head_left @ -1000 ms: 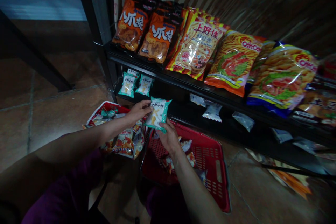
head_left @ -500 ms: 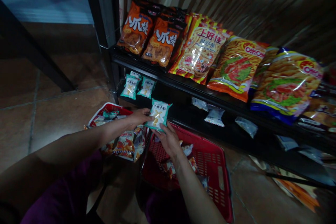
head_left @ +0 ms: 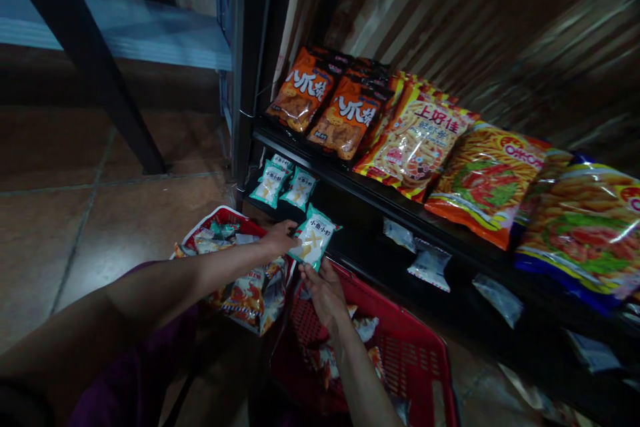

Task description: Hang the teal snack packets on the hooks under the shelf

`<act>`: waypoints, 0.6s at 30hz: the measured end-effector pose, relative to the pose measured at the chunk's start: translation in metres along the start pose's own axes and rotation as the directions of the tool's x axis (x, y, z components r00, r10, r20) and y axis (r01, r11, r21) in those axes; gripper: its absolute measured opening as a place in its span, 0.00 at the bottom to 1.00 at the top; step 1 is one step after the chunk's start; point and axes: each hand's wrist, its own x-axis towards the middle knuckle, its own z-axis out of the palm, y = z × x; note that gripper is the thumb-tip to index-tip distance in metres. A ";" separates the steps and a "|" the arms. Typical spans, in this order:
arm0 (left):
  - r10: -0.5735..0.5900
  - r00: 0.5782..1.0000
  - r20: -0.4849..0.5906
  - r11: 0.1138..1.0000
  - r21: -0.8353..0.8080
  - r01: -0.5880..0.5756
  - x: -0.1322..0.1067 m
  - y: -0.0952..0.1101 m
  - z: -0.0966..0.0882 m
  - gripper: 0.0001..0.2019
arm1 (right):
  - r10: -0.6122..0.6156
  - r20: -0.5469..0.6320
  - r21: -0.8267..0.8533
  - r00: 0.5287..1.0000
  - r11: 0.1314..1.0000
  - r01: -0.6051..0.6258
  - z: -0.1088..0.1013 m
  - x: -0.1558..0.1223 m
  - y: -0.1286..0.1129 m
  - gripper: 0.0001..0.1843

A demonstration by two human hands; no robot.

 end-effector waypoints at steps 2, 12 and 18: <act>0.012 1.000 -0.010 1.000 0.017 -0.011 0.003 -0.002 -0.003 0.24 | 0.009 0.009 -0.020 1.000 1.000 -0.009 0.001 0.003 0.003 0.27; 0.030 0.998 -0.057 0.999 0.033 -0.028 0.024 -0.019 -0.008 0.23 | -0.092 0.022 -0.210 0.996 0.973 0.094 -0.002 0.025 0.020 0.28; 0.174 0.982 -0.071 0.968 0.197 -0.157 0.035 -0.005 -0.025 0.30 | -0.128 -0.005 -0.178 0.992 0.976 0.125 0.017 0.066 0.019 0.29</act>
